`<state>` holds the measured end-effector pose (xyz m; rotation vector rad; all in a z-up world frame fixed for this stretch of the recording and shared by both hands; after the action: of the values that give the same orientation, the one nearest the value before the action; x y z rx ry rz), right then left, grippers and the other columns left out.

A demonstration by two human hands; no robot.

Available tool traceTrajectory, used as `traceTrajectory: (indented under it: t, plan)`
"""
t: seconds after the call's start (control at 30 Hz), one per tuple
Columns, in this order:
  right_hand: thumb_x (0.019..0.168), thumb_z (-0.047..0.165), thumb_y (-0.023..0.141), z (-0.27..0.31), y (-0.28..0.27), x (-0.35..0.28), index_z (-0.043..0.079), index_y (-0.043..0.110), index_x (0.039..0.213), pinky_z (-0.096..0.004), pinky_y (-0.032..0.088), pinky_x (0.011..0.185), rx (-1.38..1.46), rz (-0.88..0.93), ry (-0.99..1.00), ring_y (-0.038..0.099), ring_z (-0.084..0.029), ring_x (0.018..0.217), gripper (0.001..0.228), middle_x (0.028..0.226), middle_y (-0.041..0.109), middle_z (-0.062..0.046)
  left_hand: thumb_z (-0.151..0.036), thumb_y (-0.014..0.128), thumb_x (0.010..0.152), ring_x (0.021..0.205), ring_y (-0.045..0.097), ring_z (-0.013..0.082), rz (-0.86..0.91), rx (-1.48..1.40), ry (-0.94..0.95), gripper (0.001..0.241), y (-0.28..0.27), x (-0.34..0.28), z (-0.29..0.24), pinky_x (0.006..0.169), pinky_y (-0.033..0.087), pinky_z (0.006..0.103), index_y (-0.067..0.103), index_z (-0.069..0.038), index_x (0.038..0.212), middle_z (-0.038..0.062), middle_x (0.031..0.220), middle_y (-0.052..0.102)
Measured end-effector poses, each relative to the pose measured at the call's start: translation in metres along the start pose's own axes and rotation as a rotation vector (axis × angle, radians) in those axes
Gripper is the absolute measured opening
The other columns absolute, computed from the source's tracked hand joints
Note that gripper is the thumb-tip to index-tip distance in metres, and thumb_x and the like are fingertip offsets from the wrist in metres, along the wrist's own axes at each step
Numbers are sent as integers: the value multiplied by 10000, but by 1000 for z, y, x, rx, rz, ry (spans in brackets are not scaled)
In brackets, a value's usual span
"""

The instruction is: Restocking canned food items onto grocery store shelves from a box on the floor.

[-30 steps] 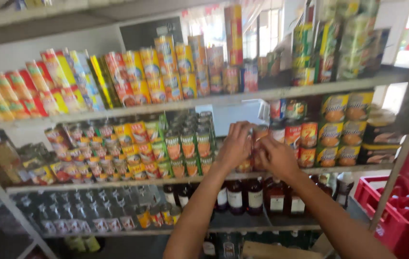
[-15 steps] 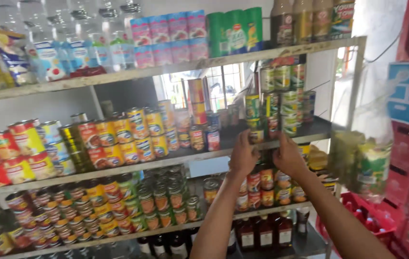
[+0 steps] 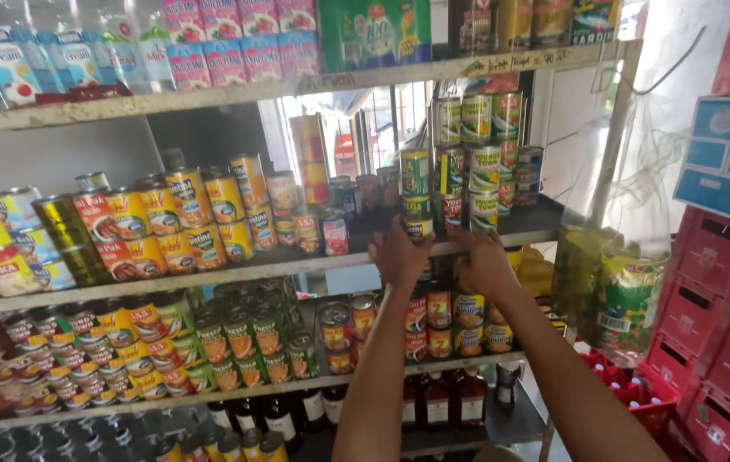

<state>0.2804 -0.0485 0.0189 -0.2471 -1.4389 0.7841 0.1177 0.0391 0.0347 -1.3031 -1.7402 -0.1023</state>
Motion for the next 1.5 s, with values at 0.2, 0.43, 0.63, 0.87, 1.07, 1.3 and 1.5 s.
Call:
traceTrajectory:
  t: [0.2,0.43,0.63,0.87,1.07,1.3,1.5]
  plan:
    - [816,59,573,5,3,-9,127,600,1346,-597,251,1240,-105,14,28,577,-340,1315,535,1355,661,-100,-616,799,707,1181,536,368,-77,-17,67,732,-10,-6,-4,990,367,559,683,-158,1266,123,1137,649]
    - [781,114,609,-6,15,-16,47,571,1389,-616,229,1184,-146,60,-56,539,-361,1306,613,1415,582,-196,-422,830,841,1035,652,283,-209,-640,128,612,-48,-20,10,891,543,424,631,-54,1288,135,1171,610]
    - [849,-4,549,50,2,-25,35,657,1286,-502,442,1082,212,20,-111,523,-426,1328,452,1408,585,-244,-370,835,834,830,676,276,133,-611,132,579,-115,-66,56,737,569,407,632,-30,1256,124,1038,739]
    - [824,-6,579,124,43,-30,113,733,1140,-397,518,684,468,209,37,638,-261,746,371,949,694,-122,-374,885,767,1002,739,342,104,-334,135,687,-118,-82,153,823,585,436,579,0,1256,197,1083,742]
    - [846,21,600,146,99,-28,153,739,1111,-371,537,698,455,307,45,663,-229,742,327,848,692,-108,-376,896,750,1029,730,357,74,-287,33,741,-108,-69,214,866,571,446,543,-17,1294,201,1111,738]
    - [812,46,603,142,138,-35,168,753,1059,-442,409,1027,267,200,-144,661,-251,1015,314,989,759,-60,-391,893,710,1060,731,337,136,-301,-64,820,-79,-54,232,911,571,430,504,-50,1346,179,1144,736]
    - [793,59,641,131,138,-49,140,739,1057,-451,385,1052,185,68,-153,595,-306,1144,293,1115,722,-88,-384,927,693,1104,658,413,18,-278,47,838,-57,-51,234,890,544,489,491,-50,1326,218,1231,635]
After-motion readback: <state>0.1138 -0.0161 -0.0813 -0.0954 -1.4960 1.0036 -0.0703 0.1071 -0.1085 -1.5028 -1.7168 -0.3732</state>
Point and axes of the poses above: each hand's wrist, its own x-axis towards the middle knuckle, its own y-axis out of the palm, z = x × y, the point moved 2 cm from there along x, towards the middle knuckle
